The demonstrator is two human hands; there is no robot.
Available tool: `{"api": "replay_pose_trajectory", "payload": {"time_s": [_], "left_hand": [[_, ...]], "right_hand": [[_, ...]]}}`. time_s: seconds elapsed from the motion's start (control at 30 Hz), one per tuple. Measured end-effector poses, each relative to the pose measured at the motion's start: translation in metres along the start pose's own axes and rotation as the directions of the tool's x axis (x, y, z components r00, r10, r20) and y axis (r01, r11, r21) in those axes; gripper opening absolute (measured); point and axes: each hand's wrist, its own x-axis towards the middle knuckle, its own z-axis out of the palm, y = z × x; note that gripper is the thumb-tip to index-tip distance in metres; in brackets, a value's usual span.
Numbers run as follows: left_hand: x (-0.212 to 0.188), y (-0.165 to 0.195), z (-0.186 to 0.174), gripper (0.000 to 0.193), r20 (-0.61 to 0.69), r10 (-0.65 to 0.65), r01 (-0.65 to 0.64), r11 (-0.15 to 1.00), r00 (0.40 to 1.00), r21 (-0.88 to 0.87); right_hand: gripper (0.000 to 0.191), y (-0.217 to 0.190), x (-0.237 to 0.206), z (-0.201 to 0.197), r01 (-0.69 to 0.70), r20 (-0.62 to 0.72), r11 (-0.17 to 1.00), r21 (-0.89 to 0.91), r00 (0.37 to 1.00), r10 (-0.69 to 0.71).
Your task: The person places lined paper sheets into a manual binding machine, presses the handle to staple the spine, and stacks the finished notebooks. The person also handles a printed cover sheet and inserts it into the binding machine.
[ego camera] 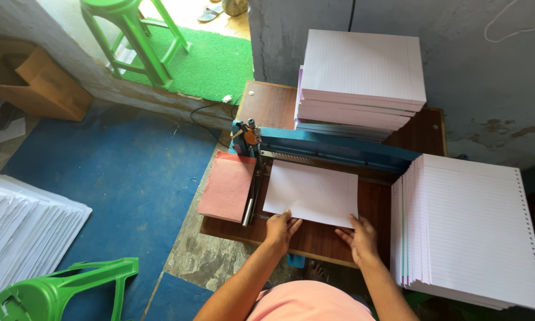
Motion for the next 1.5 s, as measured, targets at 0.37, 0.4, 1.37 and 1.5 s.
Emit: {"api": "replay_pose_trajectory", "payload": {"time_s": [0.37, 0.4, 1.37, 1.5], "left_hand": [[0.007, 0.010, 0.014, 0.022, -0.038, 0.000, 0.000, 1.000, 0.999, -0.020], [0.008, 0.012, 0.012, 0.022, -0.044, 0.004, -0.005, 1.000, 0.999, -0.022], [0.004, -0.007, 0.038, 0.066, -0.162, -0.045, -0.014, 0.937, 0.986, -0.349], [-0.011, -0.001, 0.021, 0.067, -0.110, -0.064, 0.015, 0.916, 0.992, -0.401]], "right_hand": [[0.039, -0.013, 0.004, -0.003, 0.158, 0.005, 0.966, -0.206, 0.987, -0.160], [0.039, -0.013, 0.003, -0.002, 0.159, 0.017, 0.968, -0.193, 0.987, -0.159], [0.075, -0.052, -0.009, 0.011, 0.270, 0.220, 0.629, -0.729, 0.963, -0.158], [0.081, -0.036, -0.016, 0.015, 0.316, 0.221, 0.630, -0.710, 0.948, -0.227]]}}
